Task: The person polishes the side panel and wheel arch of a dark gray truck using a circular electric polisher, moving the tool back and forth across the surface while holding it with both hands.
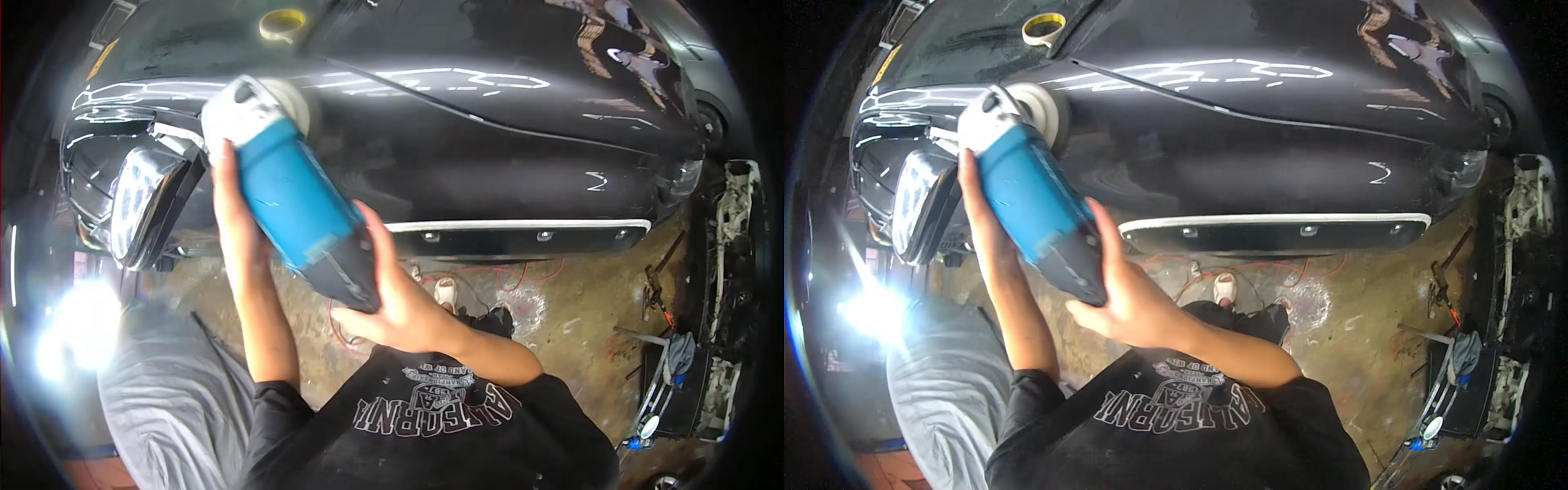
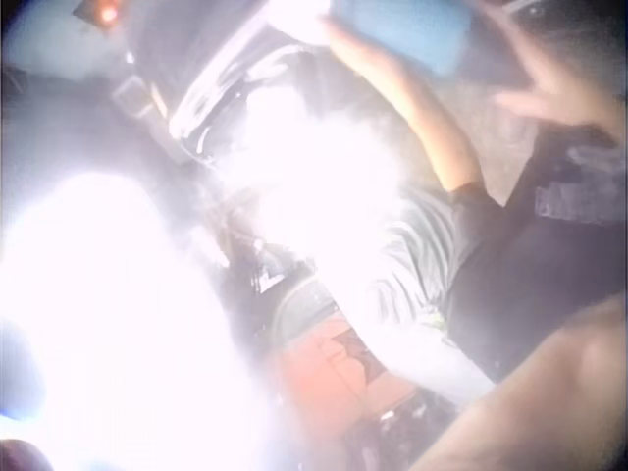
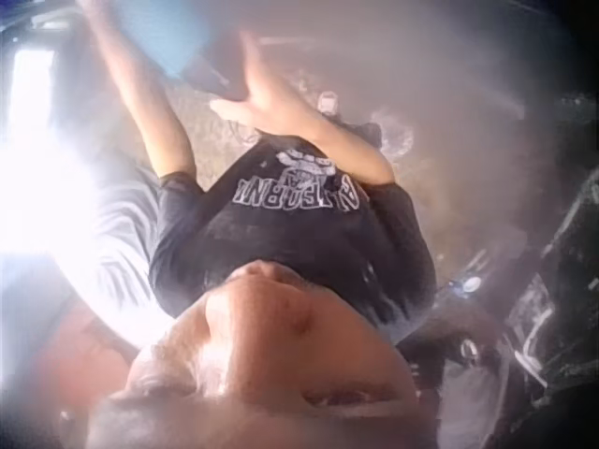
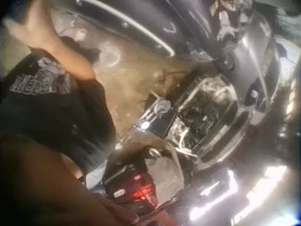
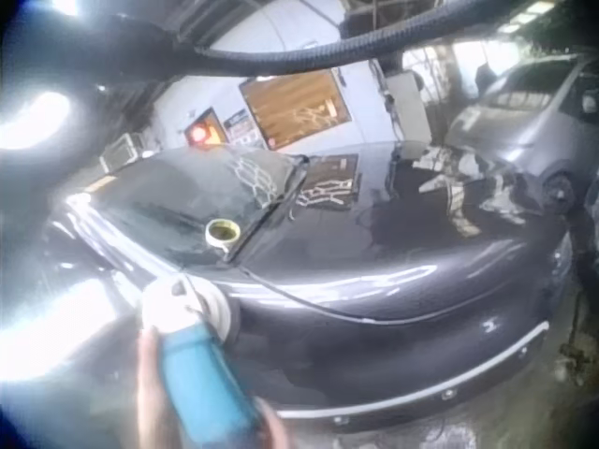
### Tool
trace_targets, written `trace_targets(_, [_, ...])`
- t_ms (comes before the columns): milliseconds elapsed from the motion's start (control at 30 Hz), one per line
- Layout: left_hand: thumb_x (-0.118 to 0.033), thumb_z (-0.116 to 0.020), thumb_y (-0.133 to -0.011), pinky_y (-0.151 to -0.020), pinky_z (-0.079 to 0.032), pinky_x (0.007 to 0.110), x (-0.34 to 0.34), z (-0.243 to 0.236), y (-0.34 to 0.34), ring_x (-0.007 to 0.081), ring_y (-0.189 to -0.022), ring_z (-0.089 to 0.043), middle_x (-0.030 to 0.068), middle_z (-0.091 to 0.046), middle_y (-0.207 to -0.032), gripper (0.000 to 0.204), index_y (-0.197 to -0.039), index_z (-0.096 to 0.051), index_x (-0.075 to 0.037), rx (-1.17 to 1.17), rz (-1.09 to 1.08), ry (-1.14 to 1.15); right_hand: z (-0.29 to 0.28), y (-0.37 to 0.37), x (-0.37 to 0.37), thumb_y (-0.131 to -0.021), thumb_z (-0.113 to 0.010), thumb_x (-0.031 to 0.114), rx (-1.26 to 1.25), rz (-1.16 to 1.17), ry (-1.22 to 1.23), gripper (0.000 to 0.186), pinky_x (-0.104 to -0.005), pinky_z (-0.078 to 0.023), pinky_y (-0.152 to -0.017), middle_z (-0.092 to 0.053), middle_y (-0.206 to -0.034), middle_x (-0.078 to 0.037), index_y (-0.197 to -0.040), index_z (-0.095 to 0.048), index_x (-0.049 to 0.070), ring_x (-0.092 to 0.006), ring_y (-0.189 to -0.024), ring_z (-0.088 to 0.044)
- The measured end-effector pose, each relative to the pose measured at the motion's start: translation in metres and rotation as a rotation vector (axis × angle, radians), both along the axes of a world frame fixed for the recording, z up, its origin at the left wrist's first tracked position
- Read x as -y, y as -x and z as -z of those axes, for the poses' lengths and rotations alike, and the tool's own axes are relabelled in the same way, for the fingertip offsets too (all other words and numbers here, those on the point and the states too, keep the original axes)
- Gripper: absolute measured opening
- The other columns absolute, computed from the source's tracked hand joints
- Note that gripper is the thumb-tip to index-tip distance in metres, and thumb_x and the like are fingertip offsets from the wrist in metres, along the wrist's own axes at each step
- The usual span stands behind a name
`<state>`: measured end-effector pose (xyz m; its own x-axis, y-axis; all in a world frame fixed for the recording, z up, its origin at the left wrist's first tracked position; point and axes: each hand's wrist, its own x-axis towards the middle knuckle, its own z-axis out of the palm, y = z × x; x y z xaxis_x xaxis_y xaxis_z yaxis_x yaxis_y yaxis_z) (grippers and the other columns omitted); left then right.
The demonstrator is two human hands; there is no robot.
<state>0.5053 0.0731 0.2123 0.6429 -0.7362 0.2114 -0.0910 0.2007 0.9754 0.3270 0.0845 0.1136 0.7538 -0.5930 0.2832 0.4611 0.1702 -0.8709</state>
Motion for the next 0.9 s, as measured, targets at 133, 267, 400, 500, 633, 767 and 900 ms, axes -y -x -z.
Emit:
trace_targets(133, [-0.056, -0.05, -0.096, -0.078, -0.057, 0.032, 0.012, -0.029, -0.011, 0.0202, -0.088, -0.068, 0.0153, -0.067, -0.107, 0.065, -0.128, -0.054, 0.001, 0.058, 0.037, -0.099, -0.013, -0.011, 0.011, -0.083, -0.07, 0.012, 0.046, 0.047, 0.082, 0.108, -0.0409, -0.038, -0.106, -0.037, -0.142, -0.031, -0.152, 0.013, 0.006, -0.0375, -0.128, -0.047])
trace_targets(267, [-0.064, -0.047, -0.094, -0.073, -0.059, 0.031, 0.025, -0.047, -0.011, 0.0189, -0.082, -0.069, 0.0138, -0.069, -0.101, 0.072, -0.123, -0.058, 0.001, 0.083, 0.115, -0.176, -0.035, -0.006, 0.016, -0.086, -0.069, 0.019, 0.092, 0.054, 0.001, 0.109, -0.0431, -0.042, -0.102, -0.044, -0.136, -0.037, -0.15, 0.018, 0.004, -0.0447, -0.121, -0.054])
trace_targets(400, [-0.067, -0.048, -0.092, -0.068, -0.058, 0.028, 0.05, -0.058, -0.003, 0.0154, -0.075, -0.068, 0.0092, -0.069, -0.091, 0.072, -0.112, -0.063, 0.0, 0.084, 0.203, -0.285, -0.044, 0.006, 0.028, -0.088, -0.068, 0.021, 0.129, 0.025, -0.073, 0.108, -0.0421, -0.04, -0.104, -0.044, -0.136, -0.036, -0.149, 0.019, 0.001, -0.0427, -0.121, -0.055])
trace_targets(500, [-0.066, -0.049, -0.093, -0.069, -0.059, 0.028, 0.057, -0.062, 0.0, 0.015, -0.077, -0.068, 0.0091, -0.069, -0.093, 0.071, -0.114, -0.063, 0.0, 0.106, 0.224, -0.304, -0.048, 0.015, 0.038, -0.09, -0.067, 0.023, 0.12, -0.001, -0.074, 0.106, -0.0414, -0.042, -0.101, -0.046, -0.134, -0.034, -0.148, 0.019, 0.0, -0.0395, -0.117, -0.057])
trace_targets(633, [-0.066, -0.045, -0.094, -0.077, -0.059, 0.033, 0.047, -0.063, -0.001, 0.0206, -0.085, -0.07, 0.014, -0.069, -0.102, 0.074, -0.121, -0.059, 0.001, 0.031, 0.279, -0.252, -0.06, 0.026, 0.058, -0.091, -0.067, 0.025, 0.044, -0.254, -0.118, 0.108, -0.0362, -0.053, -0.073, -0.058, -0.115, -0.026, -0.146, 0.021, -0.002, -0.025, -0.075, -0.066])
trace_targets(767, [-0.066, -0.045, -0.094, -0.077, -0.059, 0.033, 0.058, -0.063, -0.004, 0.0198, -0.086, -0.069, 0.0128, -0.069, -0.1, 0.073, -0.119, -0.061, 0.0, 0.065, 0.242, -0.258, -0.054, 0.018, 0.059, -0.091, -0.067, 0.025, 0.132, -0.161, -0.137, 0.109, -0.0326, -0.052, -0.061, -0.06, -0.107, -0.022, -0.146, 0.022, -0.002, -0.0187, -0.061, -0.06])
trace_targets(900, [-0.063, -0.048, -0.095, -0.077, -0.058, 0.03, 0.076, -0.065, -0.003, 0.0168, -0.086, -0.068, 0.0101, -0.069, -0.099, 0.067, -0.117, -0.062, -0.001, 0.055, 0.293, -0.282, -0.059, 0.02, 0.057, -0.091, -0.067, 0.025, 0.134, -0.081, -0.146, 0.108, -0.0325, -0.052, -0.061, -0.06, -0.107, -0.021, -0.146, 0.022, -0.002, -0.0184, -0.061, -0.06])
